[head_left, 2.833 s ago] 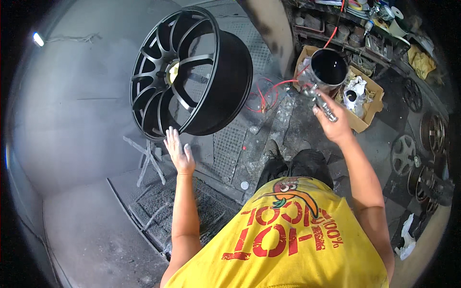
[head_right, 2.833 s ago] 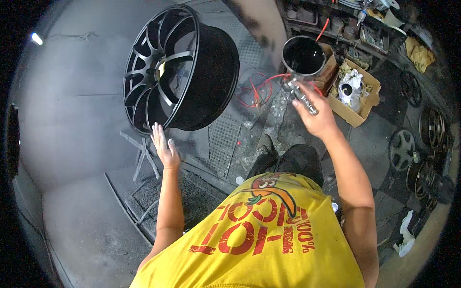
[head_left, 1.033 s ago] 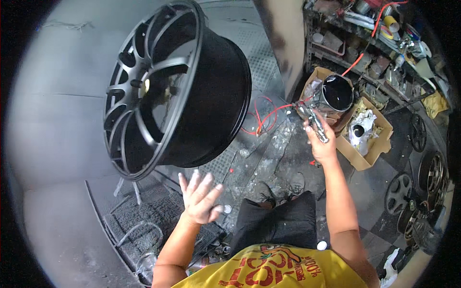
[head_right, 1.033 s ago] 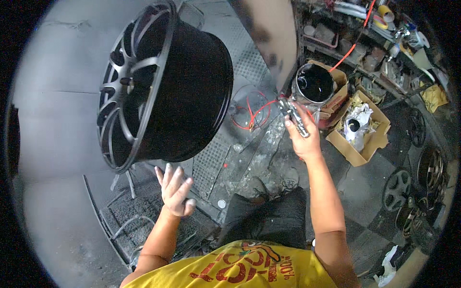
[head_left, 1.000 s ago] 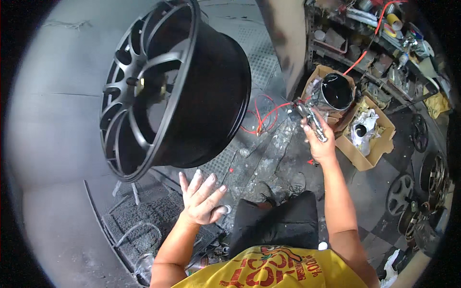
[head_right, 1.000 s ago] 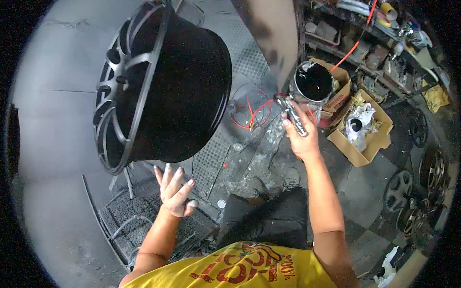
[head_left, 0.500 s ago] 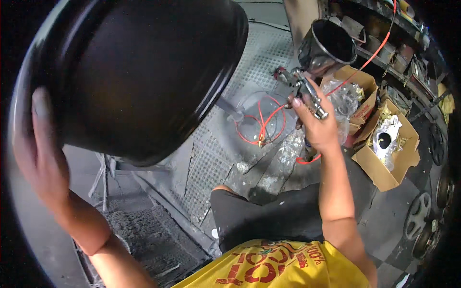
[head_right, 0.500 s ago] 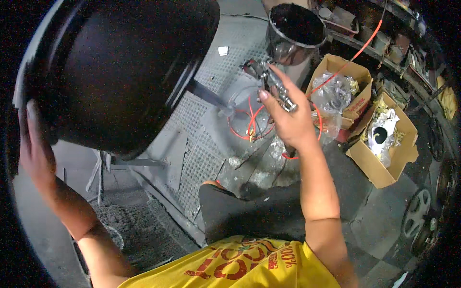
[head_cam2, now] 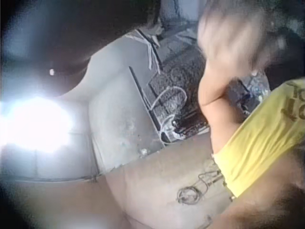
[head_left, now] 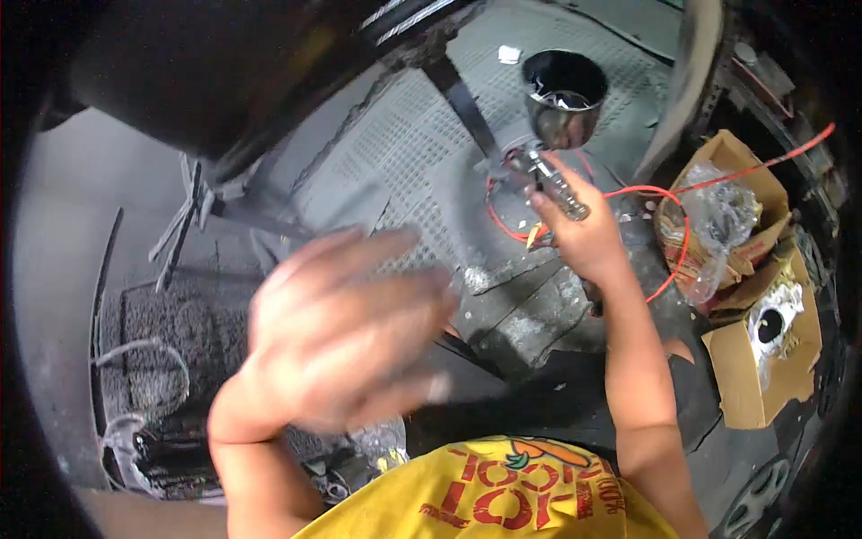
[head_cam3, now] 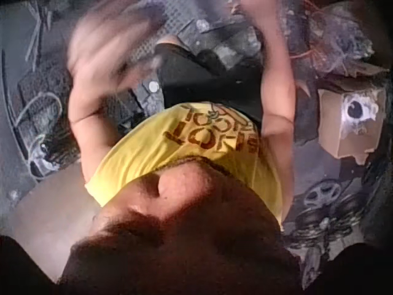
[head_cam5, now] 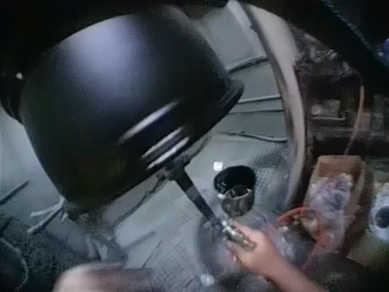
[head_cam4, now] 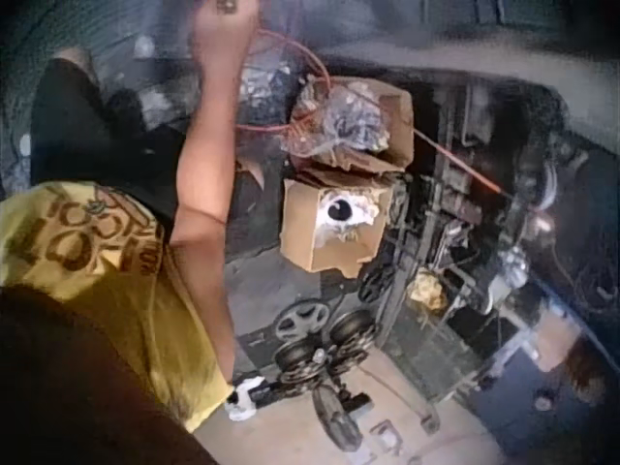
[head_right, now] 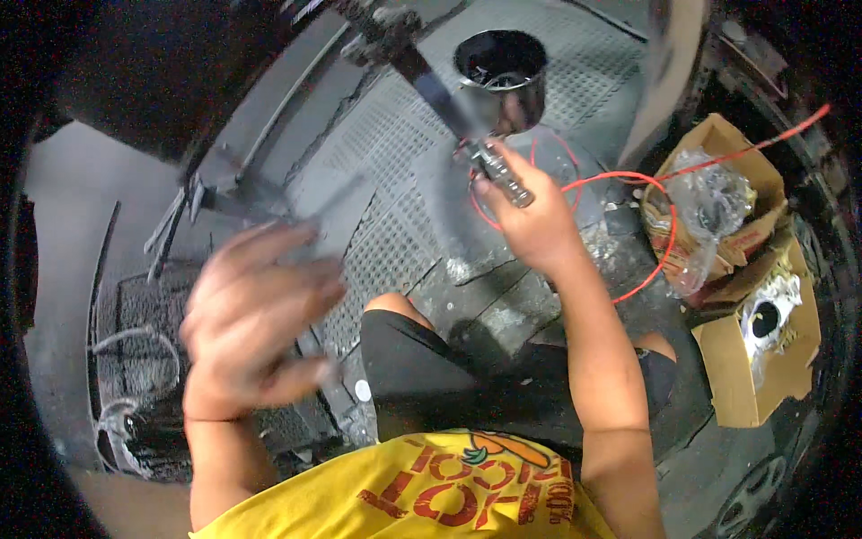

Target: The person mounts a wheel rim onto a rotating stand inside a paint booth, spins the rim by hand, and adjusts and tests a spray gun.

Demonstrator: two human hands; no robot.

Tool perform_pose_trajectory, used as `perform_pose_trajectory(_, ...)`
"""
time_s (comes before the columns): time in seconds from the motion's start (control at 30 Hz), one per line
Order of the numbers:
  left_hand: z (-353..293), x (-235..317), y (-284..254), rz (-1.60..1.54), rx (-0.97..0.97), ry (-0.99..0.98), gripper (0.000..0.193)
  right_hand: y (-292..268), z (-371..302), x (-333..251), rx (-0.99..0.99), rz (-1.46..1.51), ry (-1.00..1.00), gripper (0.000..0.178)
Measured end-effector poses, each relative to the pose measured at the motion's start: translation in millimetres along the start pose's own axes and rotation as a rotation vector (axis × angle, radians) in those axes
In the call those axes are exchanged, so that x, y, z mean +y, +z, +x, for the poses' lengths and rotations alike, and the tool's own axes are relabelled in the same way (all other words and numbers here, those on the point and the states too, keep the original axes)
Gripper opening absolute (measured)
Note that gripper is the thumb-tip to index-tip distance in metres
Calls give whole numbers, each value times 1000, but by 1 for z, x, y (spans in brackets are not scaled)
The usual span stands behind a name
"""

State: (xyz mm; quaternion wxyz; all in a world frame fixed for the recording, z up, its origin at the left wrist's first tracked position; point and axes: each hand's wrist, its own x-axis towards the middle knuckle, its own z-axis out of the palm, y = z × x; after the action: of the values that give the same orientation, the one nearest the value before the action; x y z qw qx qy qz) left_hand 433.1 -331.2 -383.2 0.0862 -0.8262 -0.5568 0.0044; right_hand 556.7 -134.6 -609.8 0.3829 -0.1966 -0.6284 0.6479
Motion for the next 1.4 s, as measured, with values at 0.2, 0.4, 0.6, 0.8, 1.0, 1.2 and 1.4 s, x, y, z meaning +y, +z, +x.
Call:
perform_pose_trajectory(0.2, -22, -59, 141, -576, 478, -679, 94, 84, -32, 29, -256, -159, -81, 49)
perform_pose_trajectory(0.4, -27, -65, 165, -816, 654, -870, 83, 132, -37, 43, -350, -204, -129, 40)
perform_pose_trajectory(0.6, -35, -77, 153, -730, 841, -971, 59, 171, -27, 43, -292, -158, -174, 44)
perform_pose_trajectory(0.8, -51, -93, 132, -637, 822, -854, 60, 191, -15, 41, -321, -60, -326, 46)
perform_pose_trajectory(1.0, -62, -120, 134, -813, 861, -963, 53, 217, -5, 55, -301, 5, -325, 47)
perform_pose_trajectory(1.2, -56, -143, 142, -931, 896, -896, 44, 211, 6, 79, -245, 103, -450, 50)
perform_pose_trajectory(1.4, -41, -135, 123, -820, 862, -1056, 50, 218, 22, 84, -179, 285, -570, 50)
